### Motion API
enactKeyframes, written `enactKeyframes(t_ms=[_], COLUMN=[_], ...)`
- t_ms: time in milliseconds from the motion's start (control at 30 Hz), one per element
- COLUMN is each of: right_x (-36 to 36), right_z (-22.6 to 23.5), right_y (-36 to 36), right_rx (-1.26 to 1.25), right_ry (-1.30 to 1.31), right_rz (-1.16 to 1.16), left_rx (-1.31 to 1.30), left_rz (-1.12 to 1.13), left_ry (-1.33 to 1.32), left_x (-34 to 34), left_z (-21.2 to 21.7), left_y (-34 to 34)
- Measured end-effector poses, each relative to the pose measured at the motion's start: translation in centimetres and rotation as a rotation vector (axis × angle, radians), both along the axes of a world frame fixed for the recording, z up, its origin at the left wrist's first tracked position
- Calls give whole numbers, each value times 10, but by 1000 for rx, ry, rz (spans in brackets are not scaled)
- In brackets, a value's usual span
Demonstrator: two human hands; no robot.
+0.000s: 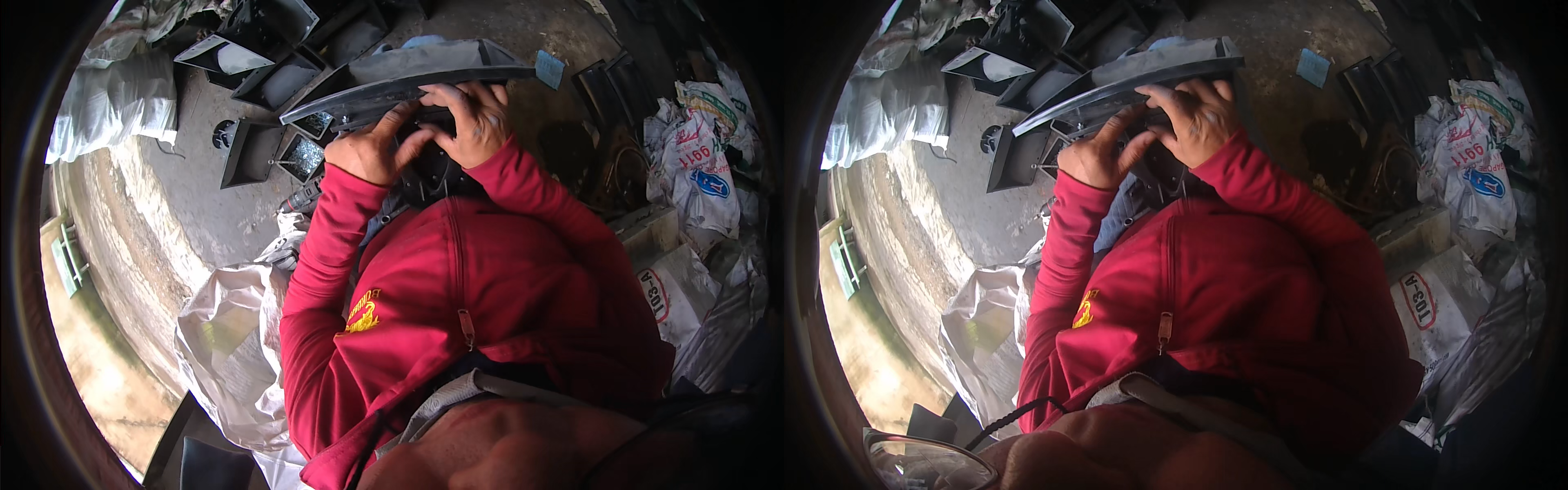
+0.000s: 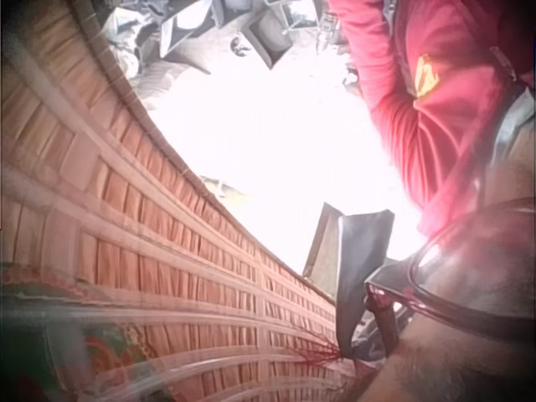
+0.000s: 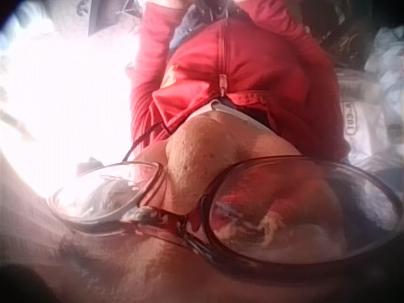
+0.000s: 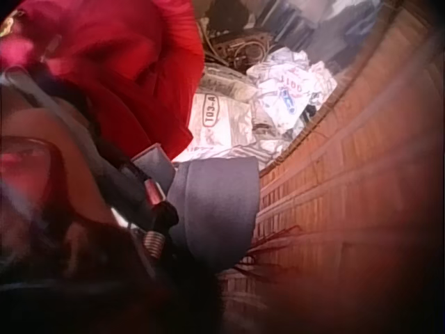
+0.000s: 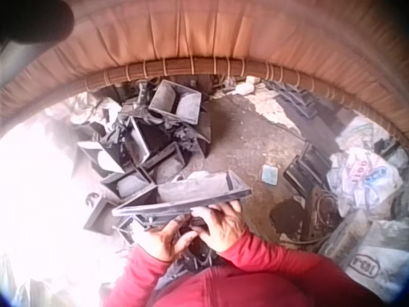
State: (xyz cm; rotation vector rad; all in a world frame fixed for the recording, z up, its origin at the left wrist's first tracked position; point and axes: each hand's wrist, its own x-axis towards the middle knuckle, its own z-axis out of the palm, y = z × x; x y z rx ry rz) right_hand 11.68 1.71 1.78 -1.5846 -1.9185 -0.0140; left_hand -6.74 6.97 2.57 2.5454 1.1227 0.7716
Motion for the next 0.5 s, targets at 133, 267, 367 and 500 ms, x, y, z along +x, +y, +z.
enactKeyframes(t_ms=[133, 267, 367, 500], right_x=[0, 0, 3, 0], right_z=[-6, -5, -5, -7], right_y=[3, 1, 1, 4], right_rx=[75, 57, 66, 52], right_ry=[46, 49, 56, 55], right_rz=[8, 10, 10, 16], left_rx=[11, 22, 33, 62], left_rz=[13, 24, 37, 67], left_ry=[-36, 61, 57, 82], left_x=[-9, -6, -10, -11], left_z=[3, -1, -2, -3], left_y=[9, 4, 11, 4])
